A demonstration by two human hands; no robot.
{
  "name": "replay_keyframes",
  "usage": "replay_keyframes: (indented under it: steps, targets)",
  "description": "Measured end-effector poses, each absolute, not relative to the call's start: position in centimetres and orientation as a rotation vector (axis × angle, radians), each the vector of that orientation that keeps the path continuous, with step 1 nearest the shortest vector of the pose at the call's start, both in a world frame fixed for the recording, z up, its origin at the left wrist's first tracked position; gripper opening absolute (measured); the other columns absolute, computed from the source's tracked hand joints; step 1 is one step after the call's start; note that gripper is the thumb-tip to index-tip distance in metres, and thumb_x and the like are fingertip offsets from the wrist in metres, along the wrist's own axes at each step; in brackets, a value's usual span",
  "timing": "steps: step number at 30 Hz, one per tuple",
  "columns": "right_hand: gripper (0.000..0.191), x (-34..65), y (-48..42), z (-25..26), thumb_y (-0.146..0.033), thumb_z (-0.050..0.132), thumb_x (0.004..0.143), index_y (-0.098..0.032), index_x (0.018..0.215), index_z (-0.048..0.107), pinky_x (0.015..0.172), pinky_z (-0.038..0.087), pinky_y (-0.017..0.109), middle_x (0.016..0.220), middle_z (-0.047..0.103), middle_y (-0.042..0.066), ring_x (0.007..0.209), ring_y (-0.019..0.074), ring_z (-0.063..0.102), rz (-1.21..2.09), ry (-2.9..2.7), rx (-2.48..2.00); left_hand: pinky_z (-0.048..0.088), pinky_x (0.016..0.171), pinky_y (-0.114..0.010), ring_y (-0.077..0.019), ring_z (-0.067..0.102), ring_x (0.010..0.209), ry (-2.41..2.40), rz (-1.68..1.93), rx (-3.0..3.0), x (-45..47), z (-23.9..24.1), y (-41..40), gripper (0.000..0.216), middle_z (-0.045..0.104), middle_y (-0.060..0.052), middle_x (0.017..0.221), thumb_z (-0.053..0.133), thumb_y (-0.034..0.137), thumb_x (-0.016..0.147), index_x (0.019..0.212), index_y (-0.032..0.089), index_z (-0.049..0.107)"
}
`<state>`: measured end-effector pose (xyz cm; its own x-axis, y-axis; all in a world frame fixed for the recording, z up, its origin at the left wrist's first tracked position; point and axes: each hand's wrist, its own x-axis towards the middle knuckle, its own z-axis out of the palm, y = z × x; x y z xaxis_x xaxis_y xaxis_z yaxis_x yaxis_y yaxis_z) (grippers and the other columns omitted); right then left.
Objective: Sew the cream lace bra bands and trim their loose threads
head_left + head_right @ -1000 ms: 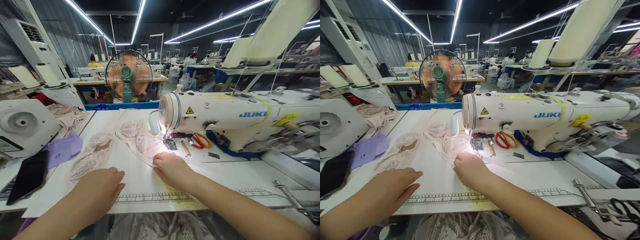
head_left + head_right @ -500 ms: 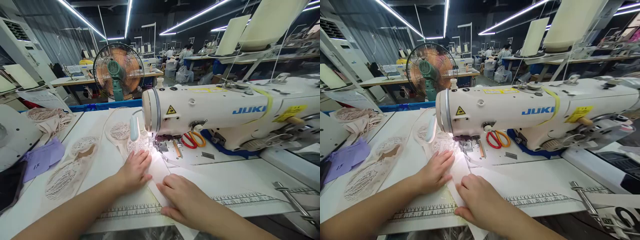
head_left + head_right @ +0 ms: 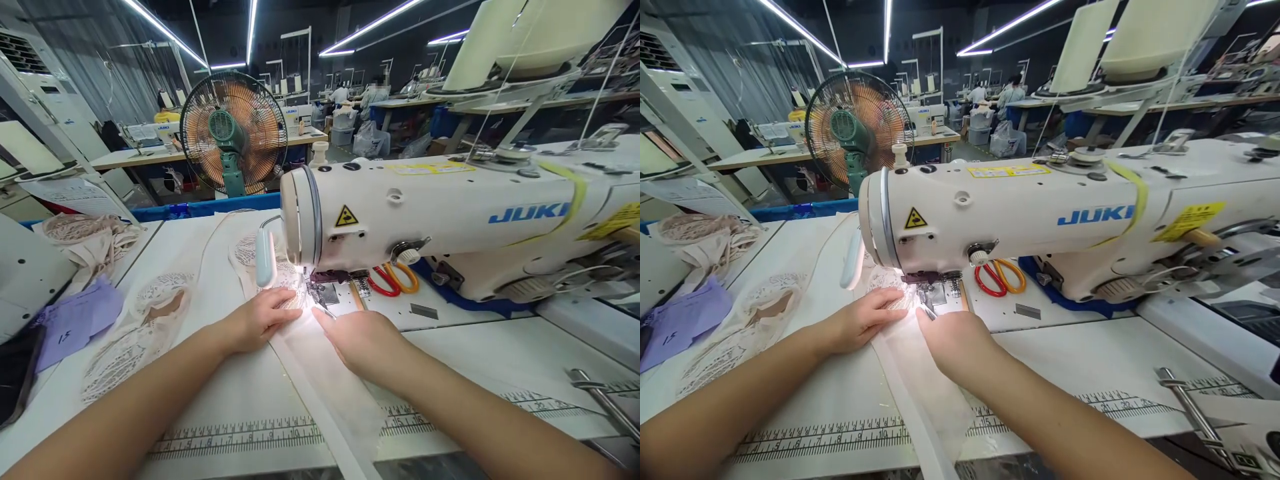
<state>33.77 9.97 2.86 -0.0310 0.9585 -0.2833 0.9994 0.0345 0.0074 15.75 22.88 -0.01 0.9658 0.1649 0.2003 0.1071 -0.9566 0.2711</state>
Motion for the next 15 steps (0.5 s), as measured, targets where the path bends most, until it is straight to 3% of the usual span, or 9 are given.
replay_keyframes:
  steps: [2, 6, 10, 15]
  targets:
    - [0.081, 33.3, 10.8, 2.7, -0.004, 0.060, 0.062, -0.019, 0.139, 0.038, 0.043, 0.037, 0.027, 0.058, 0.067, 0.006, 0.052, 0.0251, 0.064, -0.324, 2.005, 2.025, 0.041, 0.099, -0.040, -0.0232, 0.045, 0.124, 0.156, 0.328, 2.868, 15.9, 0.0, 23.4, 0.034, 0.052, -0.017, 0.130, 0.037, 0.016, 0.093, 0.116, 0.019, 0.061]
    - [0.093, 32.6, 11.2, 2.9, -0.002, 0.060, 0.057, -0.018, 0.144, 0.031, 0.043, 0.039, 0.028, 0.067, 0.070, 0.011, 0.059, 0.0290, 0.066, -0.396, 1.913, 2.020, 0.038, 0.101, -0.046, -0.0276, 0.040, 0.128, 0.146, 0.293, 3.020, 16.2, 0.6, 23.4, 0.032, 0.045, -0.016, 0.139, 0.038, 0.021, 0.094, 0.115, 0.020, 0.062]
    - [0.086, 32.9, 10.9, 3.2, -0.002, 0.056, 0.065, -0.017, 0.145, 0.029, 0.049, 0.041, 0.030, 0.072, 0.071, 0.012, 0.064, 0.0276, 0.067, -0.438, 1.929, 2.024, 0.030, 0.105, -0.054, -0.0287, 0.039, 0.130, 0.083, 0.197, 3.150, 16.5, 1.0, 22.6, 0.036, 0.050, -0.014, 0.136, 0.031, 0.017, 0.095, 0.124, 0.018, 0.053]
    - [0.069, 33.5, 10.7, 3.3, -0.008, 0.048, 0.079, -0.019, 0.144, 0.030, 0.050, 0.039, 0.028, 0.075, 0.071, 0.010, 0.067, 0.0253, 0.066, -0.487, 1.973, 2.038, 0.041, 0.095, -0.047, -0.0274, 0.050, 0.116, 0.073, 0.189, 3.088, 16.3, 0.4, 23.4, 0.036, 0.059, -0.015, 0.120, 0.036, 0.016, 0.092, 0.124, 0.018, 0.051]
